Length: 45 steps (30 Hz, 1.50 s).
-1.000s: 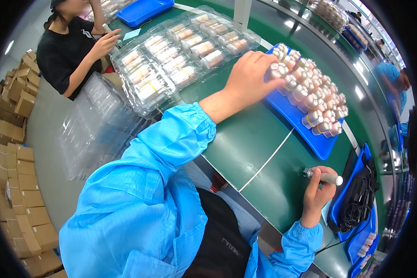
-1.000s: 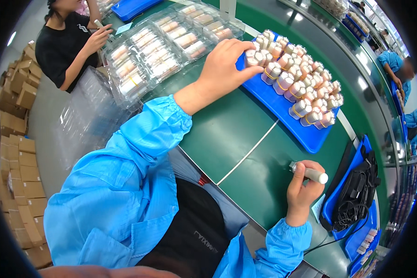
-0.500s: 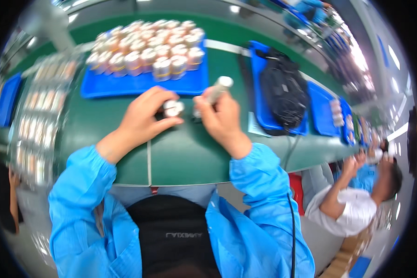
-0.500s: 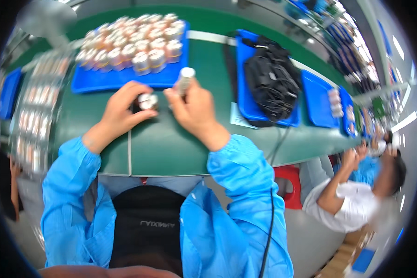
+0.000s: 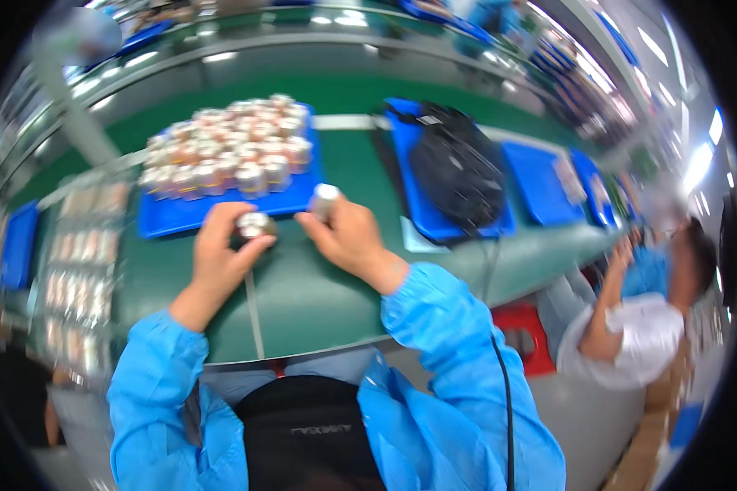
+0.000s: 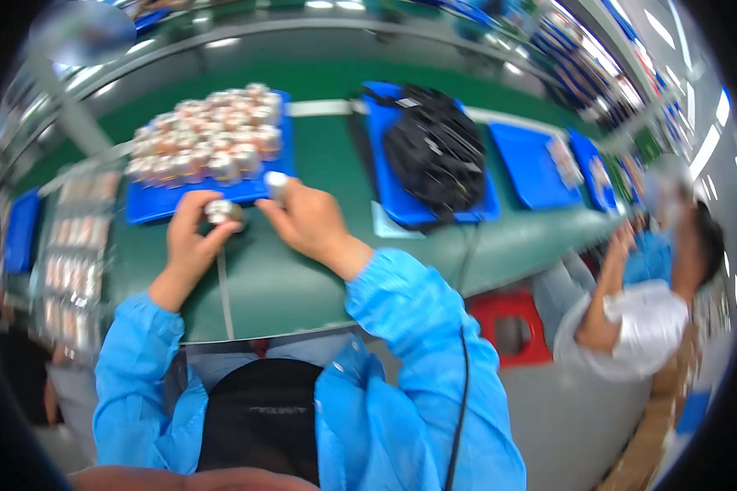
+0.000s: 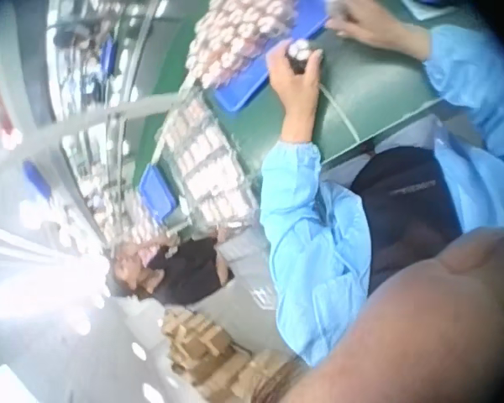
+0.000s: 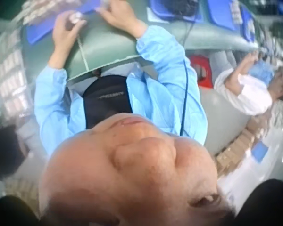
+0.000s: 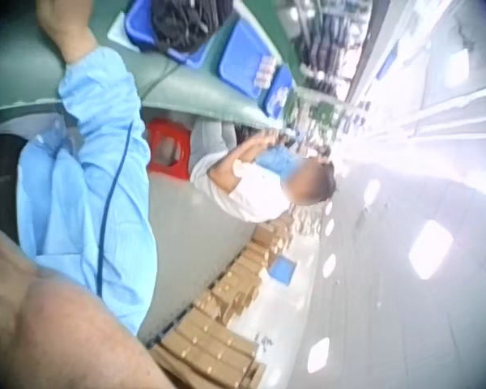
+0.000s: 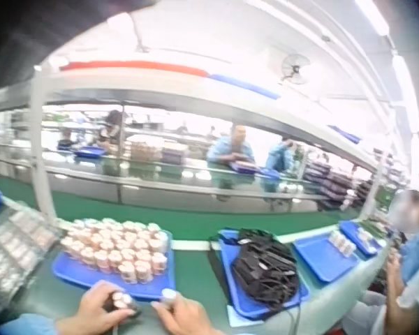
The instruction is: The recorder is labeling and organizing small white tubes into trays on a factory assembly line.
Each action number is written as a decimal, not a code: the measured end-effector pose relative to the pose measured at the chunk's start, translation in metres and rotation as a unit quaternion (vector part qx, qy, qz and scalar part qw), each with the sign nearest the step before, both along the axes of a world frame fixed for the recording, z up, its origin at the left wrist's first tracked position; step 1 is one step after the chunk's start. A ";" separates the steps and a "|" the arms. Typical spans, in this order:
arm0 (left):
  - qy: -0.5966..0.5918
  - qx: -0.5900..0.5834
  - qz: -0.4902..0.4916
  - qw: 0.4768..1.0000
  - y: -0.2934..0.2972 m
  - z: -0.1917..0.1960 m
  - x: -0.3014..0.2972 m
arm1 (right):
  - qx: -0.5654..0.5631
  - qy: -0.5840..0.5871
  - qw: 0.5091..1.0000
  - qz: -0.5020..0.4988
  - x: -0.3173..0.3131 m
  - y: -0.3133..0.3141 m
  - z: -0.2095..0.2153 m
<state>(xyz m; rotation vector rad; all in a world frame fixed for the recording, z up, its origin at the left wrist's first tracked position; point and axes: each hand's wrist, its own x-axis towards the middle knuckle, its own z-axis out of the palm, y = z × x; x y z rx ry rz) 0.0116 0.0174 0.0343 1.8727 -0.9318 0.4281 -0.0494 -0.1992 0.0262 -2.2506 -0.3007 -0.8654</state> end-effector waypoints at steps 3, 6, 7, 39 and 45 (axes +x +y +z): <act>0.032 0.058 -0.051 0.996 -0.004 -0.002 0.001 | 0.011 0.017 1.000 -0.012 -0.009 -0.005 -0.002; 0.059 0.042 -0.062 0.995 0.002 -0.006 0.000 | 0.014 0.005 1.000 0.013 -0.010 0.004 0.002; 0.037 0.033 -0.052 0.997 0.003 -0.004 -0.001 | 0.027 0.018 0.999 0.021 -0.011 0.004 0.002; 0.066 0.060 -0.088 0.992 0.010 -0.011 0.004 | 0.065 0.048 0.996 0.031 -0.004 -0.001 -0.005; 0.063 0.056 -0.090 0.992 0.009 -0.012 0.004 | 0.053 0.039 0.997 0.029 -0.004 -0.004 -0.006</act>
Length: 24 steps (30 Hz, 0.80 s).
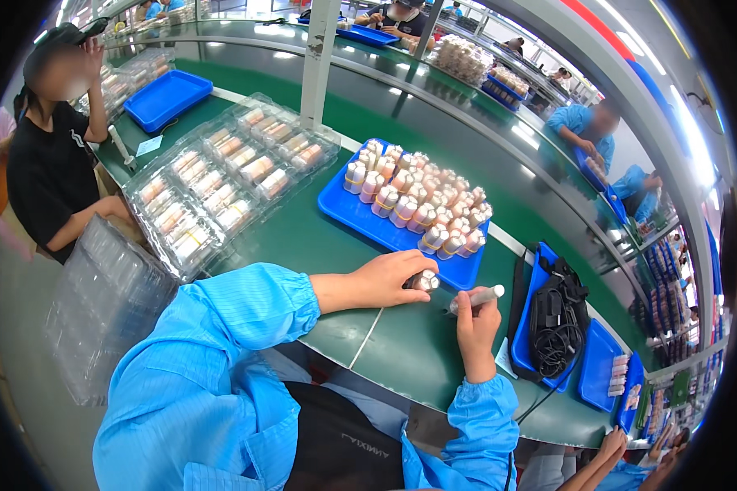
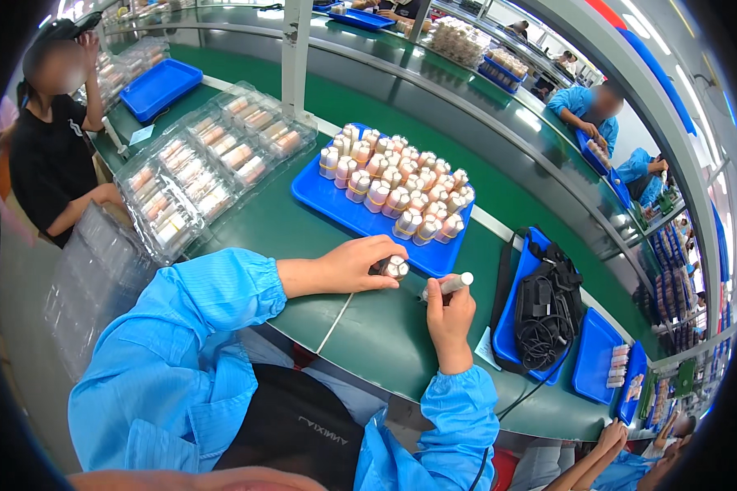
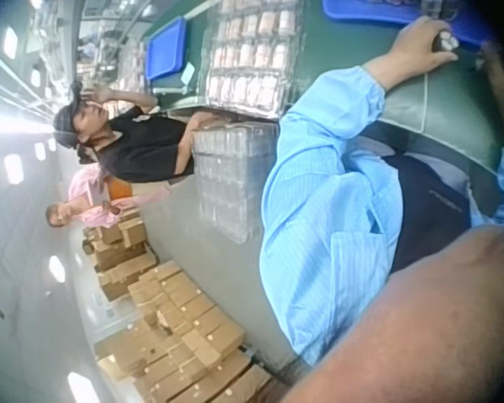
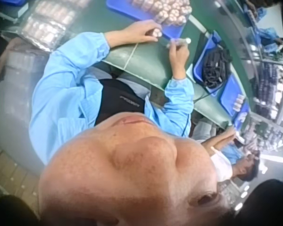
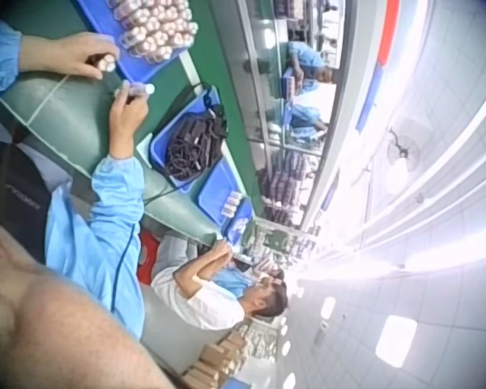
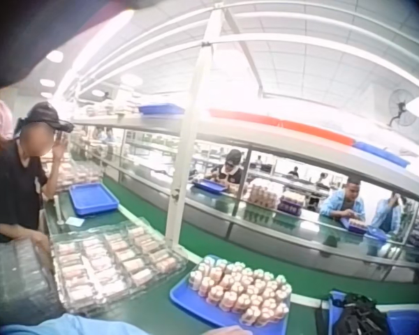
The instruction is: The recorder is labeling and organizing small white tubes into trays on a factory assembly line.
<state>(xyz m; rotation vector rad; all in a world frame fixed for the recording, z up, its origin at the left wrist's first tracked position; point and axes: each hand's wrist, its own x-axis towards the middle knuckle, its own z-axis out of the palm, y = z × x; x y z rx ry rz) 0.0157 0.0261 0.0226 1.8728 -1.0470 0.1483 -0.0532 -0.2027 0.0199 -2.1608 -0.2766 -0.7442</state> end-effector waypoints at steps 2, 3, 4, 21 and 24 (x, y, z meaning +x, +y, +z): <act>-0.007 -0.008 -0.004 1.000 -0.001 0.000 0.000 | 0.005 0.004 1.000 0.001 -0.001 0.000 0.000; -0.007 -0.007 -0.004 1.000 0.000 0.000 0.000 | 0.009 0.007 1.000 0.001 -0.001 0.000 0.000; -0.005 0.005 -0.002 1.000 0.001 0.000 0.001 | 0.010 0.007 1.000 0.003 0.000 0.000 0.000; 0.072 -0.080 0.124 0.986 -0.022 0.154 0.103 | -0.008 0.001 1.000 -0.019 -0.005 -0.007 -0.002; -0.058 0.003 0.168 0.984 -0.038 0.172 0.174 | 0.008 0.001 1.000 0.004 0.004 0.001 -0.002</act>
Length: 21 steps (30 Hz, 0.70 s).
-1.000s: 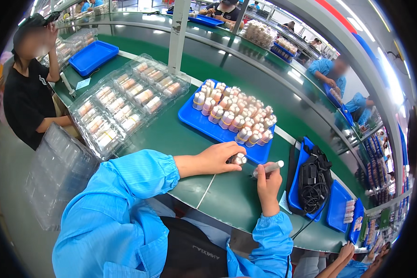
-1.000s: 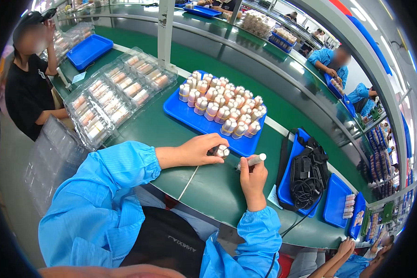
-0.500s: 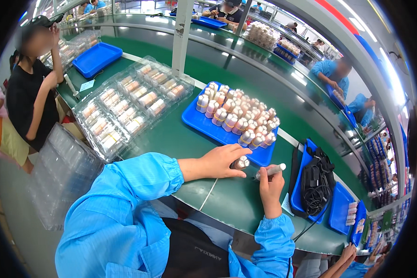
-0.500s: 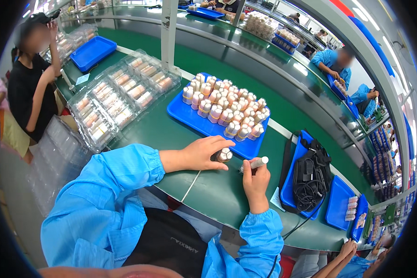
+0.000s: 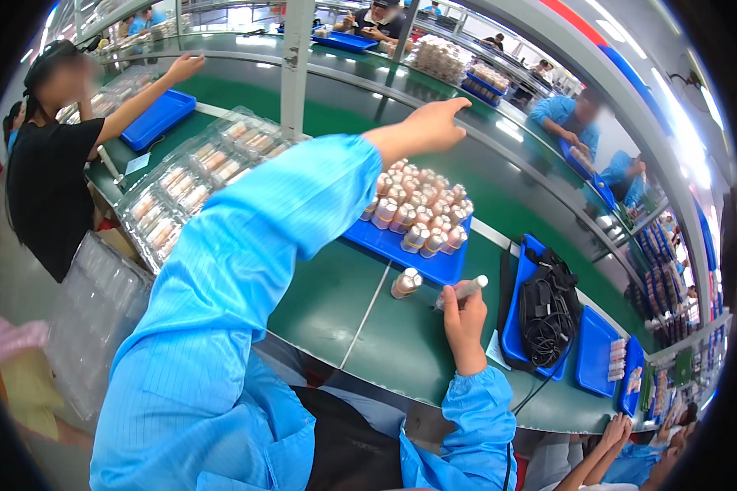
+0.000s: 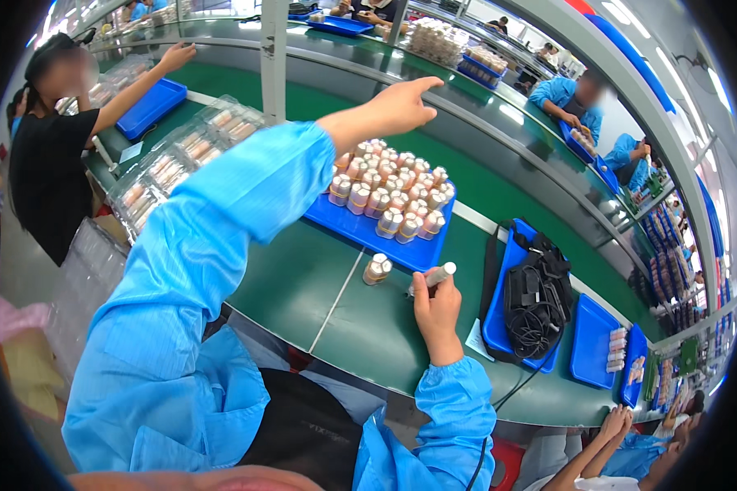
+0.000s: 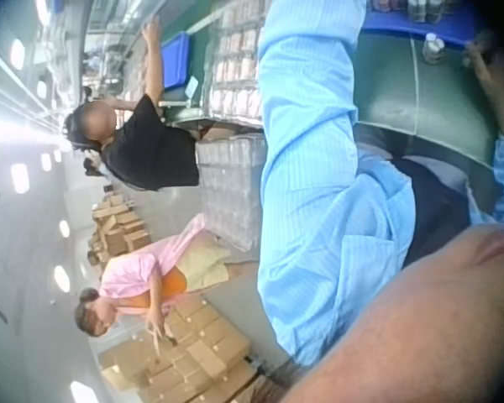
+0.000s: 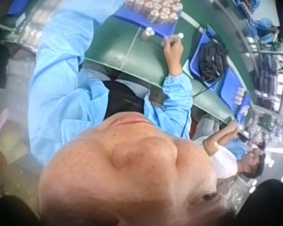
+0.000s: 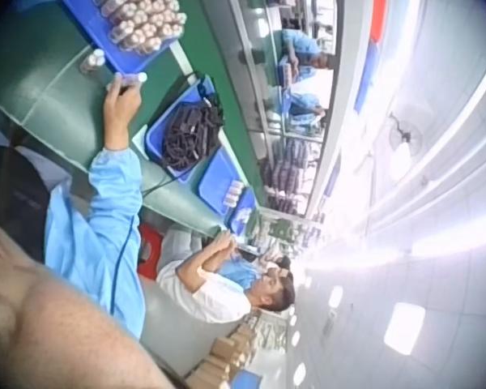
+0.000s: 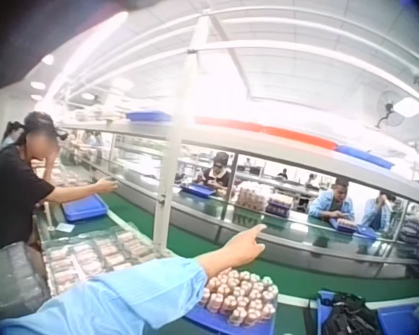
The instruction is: The recorder is labeling and organizing small white tubes into trays on a factory assembly line.
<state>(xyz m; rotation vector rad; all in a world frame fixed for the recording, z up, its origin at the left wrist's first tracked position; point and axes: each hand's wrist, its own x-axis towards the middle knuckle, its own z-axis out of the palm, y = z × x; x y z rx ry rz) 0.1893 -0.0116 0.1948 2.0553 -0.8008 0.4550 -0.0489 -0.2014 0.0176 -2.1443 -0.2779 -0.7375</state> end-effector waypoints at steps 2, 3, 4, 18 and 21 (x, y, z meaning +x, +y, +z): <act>0.010 0.057 -0.018 0.998 -0.013 0.010 0.020 | -0.003 0.000 1.000 -0.004 -0.001 0.002 0.002; 0.011 0.057 -0.023 0.998 -0.020 0.016 0.023 | -0.004 0.001 1.000 -0.003 -0.002 0.001 0.003; 0.057 0.089 -0.028 0.994 -0.025 0.019 0.028 | -0.005 -0.004 1.000 -0.005 -0.002 -0.001 0.000; -0.216 0.589 0.031 0.778 0.278 -0.058 0.128 | 0.019 0.026 0.999 -0.001 -0.005 -0.002 0.006; -0.257 0.551 0.043 0.793 0.429 -0.087 0.122 | 0.020 0.023 0.999 0.020 0.000 0.004 0.005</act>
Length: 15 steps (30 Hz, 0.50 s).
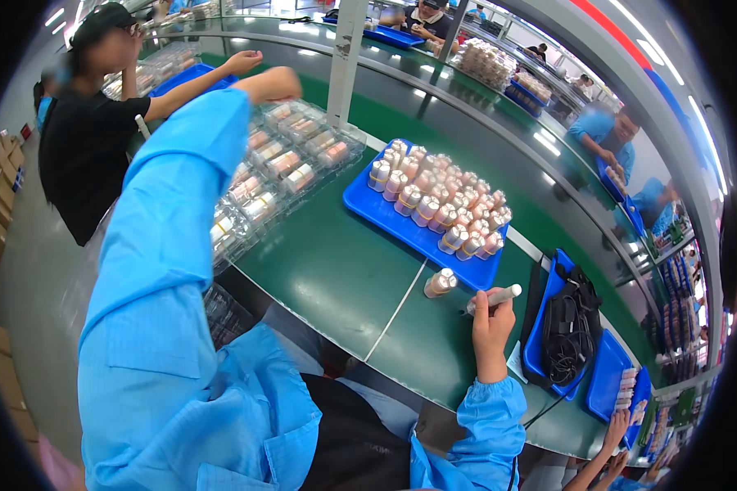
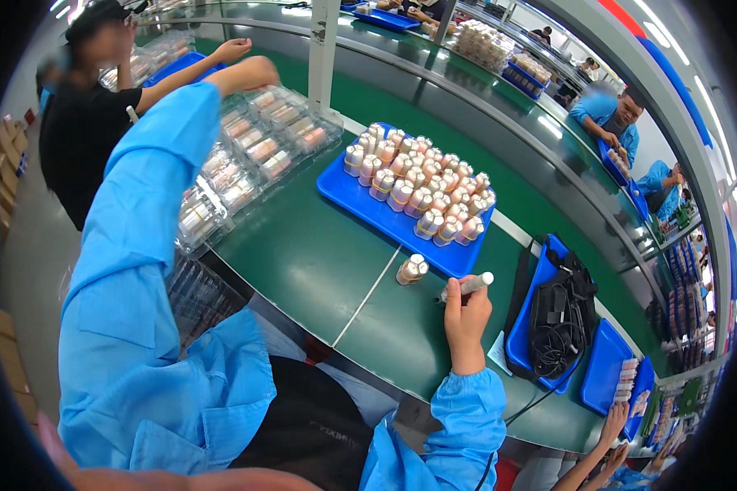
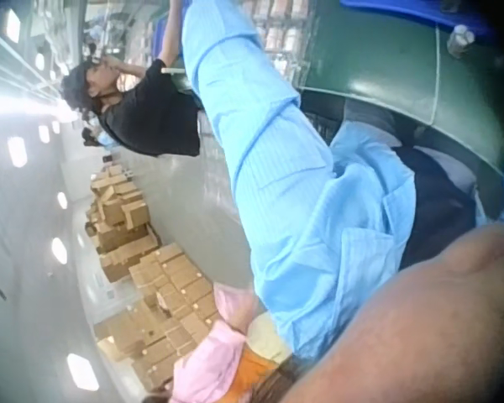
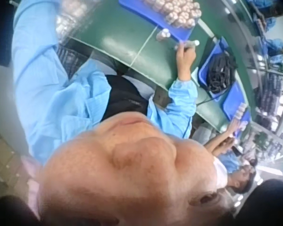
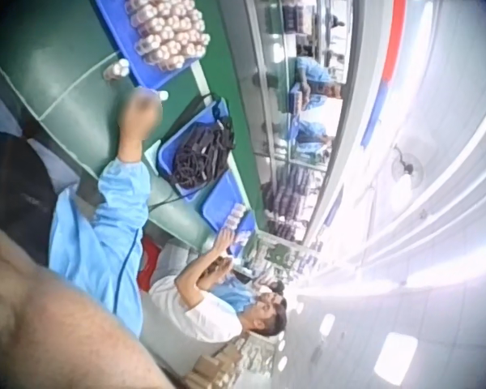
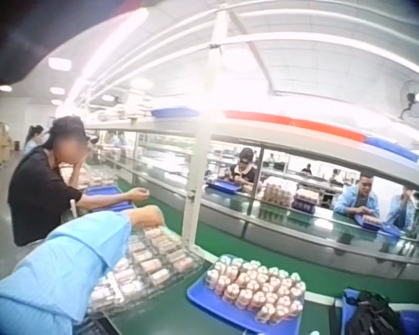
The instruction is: The recorder is labeling and organizing small white tubes into trays on a factory assembly line.
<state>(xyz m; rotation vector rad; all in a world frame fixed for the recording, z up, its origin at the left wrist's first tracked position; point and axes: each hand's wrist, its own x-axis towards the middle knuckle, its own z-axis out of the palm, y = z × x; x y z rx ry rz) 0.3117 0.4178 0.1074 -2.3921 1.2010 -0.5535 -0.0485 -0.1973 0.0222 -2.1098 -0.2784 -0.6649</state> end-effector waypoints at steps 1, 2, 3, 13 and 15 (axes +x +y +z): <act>0.001 -0.003 -0.010 1.000 -0.014 0.000 0.003 | 0.001 -0.002 1.000 -0.006 0.000 -0.002 -0.002; 0.006 -0.031 0.028 0.999 0.014 0.002 -0.005 | 0.001 -0.003 1.000 -0.008 -0.001 -0.002 -0.003; 0.013 -0.061 0.061 0.996 0.032 -0.001 -0.012 | 0.003 0.003 1.000 -0.013 -0.002 -0.003 -0.003; 0.077 -0.323 0.425 0.842 0.089 -0.004 -0.100 | -0.015 -0.011 1.000 -0.016 -0.006 -0.001 0.002; 0.090 -0.365 0.490 0.786 0.068 0.006 -0.102 | -0.023 -0.013 0.999 -0.020 -0.004 -0.005 -0.002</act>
